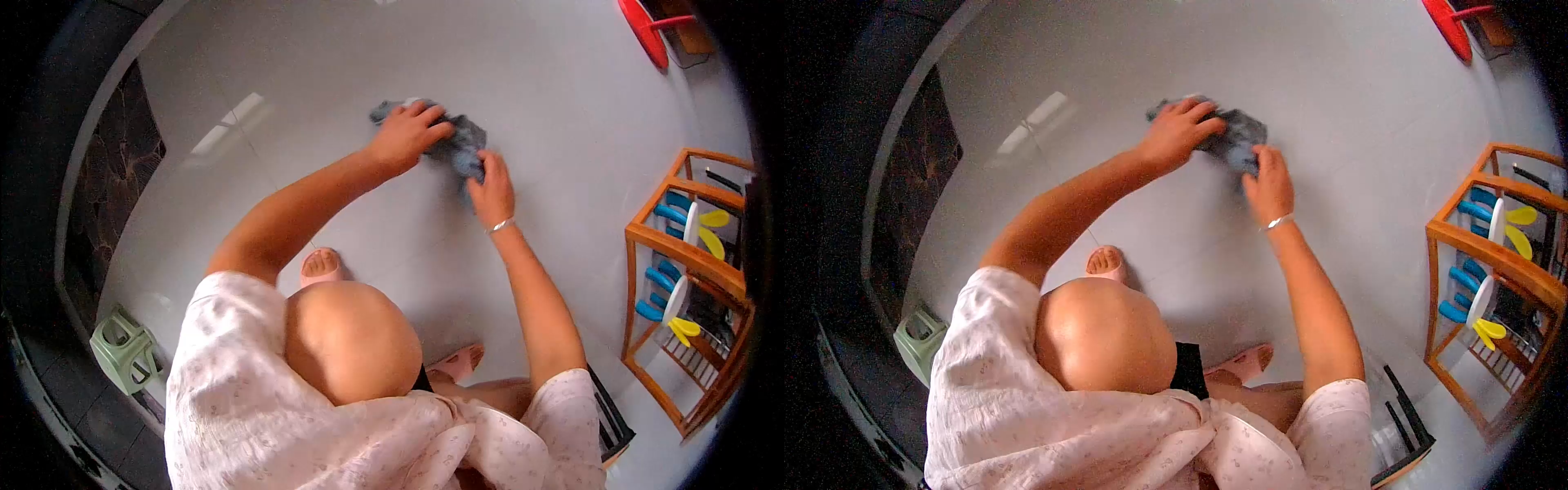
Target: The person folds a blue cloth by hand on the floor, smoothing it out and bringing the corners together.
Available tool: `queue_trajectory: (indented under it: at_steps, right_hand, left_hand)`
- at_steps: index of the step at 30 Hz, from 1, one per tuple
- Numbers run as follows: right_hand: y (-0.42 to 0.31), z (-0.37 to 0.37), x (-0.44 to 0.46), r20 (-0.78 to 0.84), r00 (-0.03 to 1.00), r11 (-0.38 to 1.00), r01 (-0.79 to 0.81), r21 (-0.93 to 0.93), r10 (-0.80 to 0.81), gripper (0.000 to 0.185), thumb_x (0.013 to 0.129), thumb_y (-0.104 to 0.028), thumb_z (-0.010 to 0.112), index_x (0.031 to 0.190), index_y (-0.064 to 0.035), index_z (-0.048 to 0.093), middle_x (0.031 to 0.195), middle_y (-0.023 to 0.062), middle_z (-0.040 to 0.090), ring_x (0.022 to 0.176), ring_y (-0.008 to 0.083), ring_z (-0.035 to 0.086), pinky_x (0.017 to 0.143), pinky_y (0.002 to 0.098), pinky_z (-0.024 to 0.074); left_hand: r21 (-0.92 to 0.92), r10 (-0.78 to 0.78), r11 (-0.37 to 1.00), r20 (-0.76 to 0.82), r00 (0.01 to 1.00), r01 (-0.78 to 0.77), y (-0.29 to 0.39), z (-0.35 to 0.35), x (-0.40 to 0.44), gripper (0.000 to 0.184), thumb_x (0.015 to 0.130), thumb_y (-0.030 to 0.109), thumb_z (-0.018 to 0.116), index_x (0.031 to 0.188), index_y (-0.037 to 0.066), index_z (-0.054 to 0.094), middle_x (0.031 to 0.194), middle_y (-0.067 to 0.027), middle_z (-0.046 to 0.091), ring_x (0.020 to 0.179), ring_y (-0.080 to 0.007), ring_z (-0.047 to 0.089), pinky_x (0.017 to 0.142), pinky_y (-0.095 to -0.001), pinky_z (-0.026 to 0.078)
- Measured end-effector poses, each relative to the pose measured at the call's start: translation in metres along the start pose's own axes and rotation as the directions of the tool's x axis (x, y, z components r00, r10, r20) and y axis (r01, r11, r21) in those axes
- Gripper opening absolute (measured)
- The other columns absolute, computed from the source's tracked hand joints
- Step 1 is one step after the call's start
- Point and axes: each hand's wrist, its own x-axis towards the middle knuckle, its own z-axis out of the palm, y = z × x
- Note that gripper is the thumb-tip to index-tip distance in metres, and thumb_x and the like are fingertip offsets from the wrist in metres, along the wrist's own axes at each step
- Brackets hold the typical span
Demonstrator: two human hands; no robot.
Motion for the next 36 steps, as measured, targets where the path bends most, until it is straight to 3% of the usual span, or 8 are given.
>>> queue_trajectory:
  at_steps: [7,9,11,12,16,23,29,36]
  right_hand:
    - [-0.127,0.077,-0.068,0.294,0.888,0.927,0.288,0.242,-0.353,0.054,0.073,-0.011,0.068,0.126,-0.0144,0.054,0.121,0.0099,0.056,0.115,0.0308,0.053,0.097,0.0437,0.0454]
    - [-0.147,0.109,-0.084,0.378,0.833,0.911,0.328,0.251,-0.404,0.057,0.076,-0.013,0.067,0.131,-0.0169,0.053,0.126,0.0093,0.055,0.120,0.0303,0.050,0.101,0.0451,0.0424]
    - [-0.160,0.137,-0.101,0.359,0.727,0.802,0.584,0.123,-0.585,0.063,0.079,-0.027,0.070,0.138,-0.0232,0.049,0.145,0.0067,0.042,0.136,0.0301,0.037,0.112,0.0484,0.0291]
    - [-0.164,0.137,-0.102,0.514,0.683,0.827,0.554,0.098,-0.519,0.056,0.087,-0.028,0.061,0.142,-0.0267,0.046,0.156,0.0031,0.029,0.145,0.0269,0.023,0.116,0.0499,0.0186]
    - [-0.152,0.158,-0.096,0.531,0.704,0.841,0.541,0.030,-0.472,0.042,0.094,-0.025,0.047,0.135,-0.0229,0.054,0.151,0.0035,0.039,0.144,0.0262,0.026,0.116,0.0478,0.0210]
    - [-0.084,0.129,-0.028,0.287,0.935,0.941,0.272,-0.202,-0.209,0.051,0.084,-0.017,0.066,0.133,-0.0111,0.052,0.145,0.0095,0.044,0.137,0.0302,0.037,0.110,0.0468,0.0349]
    - [-0.057,0.092,0.008,0.161,0.987,1.000,-0.006,0.001,0.006,0.051,0.082,-0.001,0.059,0.132,-0.0040,0.050,0.135,0.0155,0.048,0.125,0.0350,0.044,0.106,0.0465,0.0375]
    - [-0.143,0.122,0.005,0.137,0.887,0.897,0.429,0.109,-0.441,0.044,0.080,0.000,0.059,0.123,-0.0082,0.059,0.124,0.0139,0.055,0.112,0.0348,0.052,0.097,0.0460,0.0435]
  left_hand:
    - [0.139,-0.311,0.936,-0.101,0.945,0.323,-0.011,-0.043,-0.232,0.038,0.074,-0.004,0.057,0.108,0.013,0.062,0.132,-0.0134,0.052,0.122,-0.0373,0.047,0.101,-0.0510,0.038]
    - [0.117,-0.526,0.835,-0.111,0.843,0.537,-0.002,-0.041,-0.284,0.043,0.078,0.001,0.059,0.119,0.014,0.059,0.141,-0.0183,0.043,0.132,-0.0412,0.038,0.108,-0.0527,0.032]
    - [-0.244,-0.795,0.607,-0.165,0.584,0.757,0.005,-0.010,-0.334,0.052,0.083,0.017,0.065,0.133,0.015,0.051,0.149,-0.0247,0.029,0.140,-0.0438,0.023,0.113,-0.0529,0.025]
    - [-0.380,-0.855,0.501,-0.076,0.514,0.777,0.002,0.005,-0.345,0.069,0.084,0.037,0.069,0.142,0.013,0.040,0.152,-0.0301,0.018,0.144,-0.0446,0.013,0.115,-0.0528,0.019]
    - [-0.425,-0.915,0.403,-0.172,0.365,0.810,0.004,0.034,-0.270,0.078,0.086,0.046,0.067,0.147,0.010,0.034,0.154,-0.0339,0.008,0.144,-0.0495,0.005,0.115,-0.0570,0.008]
    - [-0.245,-0.592,0.803,-0.234,0.771,0.543,-0.059,0.056,-0.097,0.064,0.078,0.036,0.074,0.133,0.013,0.049,0.151,-0.0282,0.023,0.141,-0.0469,0.019,0.115,-0.0564,0.017]
    - [-0.479,-0.445,0.807,-0.110,0.889,0.345,-0.059,0.054,-0.001,0.046,0.064,0.006,0.073,0.107,0.010,0.056,0.120,-0.0162,0.055,0.118,-0.0384,0.048,0.102,-0.0481,0.036]
    - [-0.508,-0.582,0.800,-0.528,0.618,0.319,-0.077,0.002,-0.136,0.055,0.060,0.002,0.074,0.111,0.009,0.055,0.128,-0.0187,0.053,0.124,-0.0393,0.046,0.106,-0.0480,0.032]
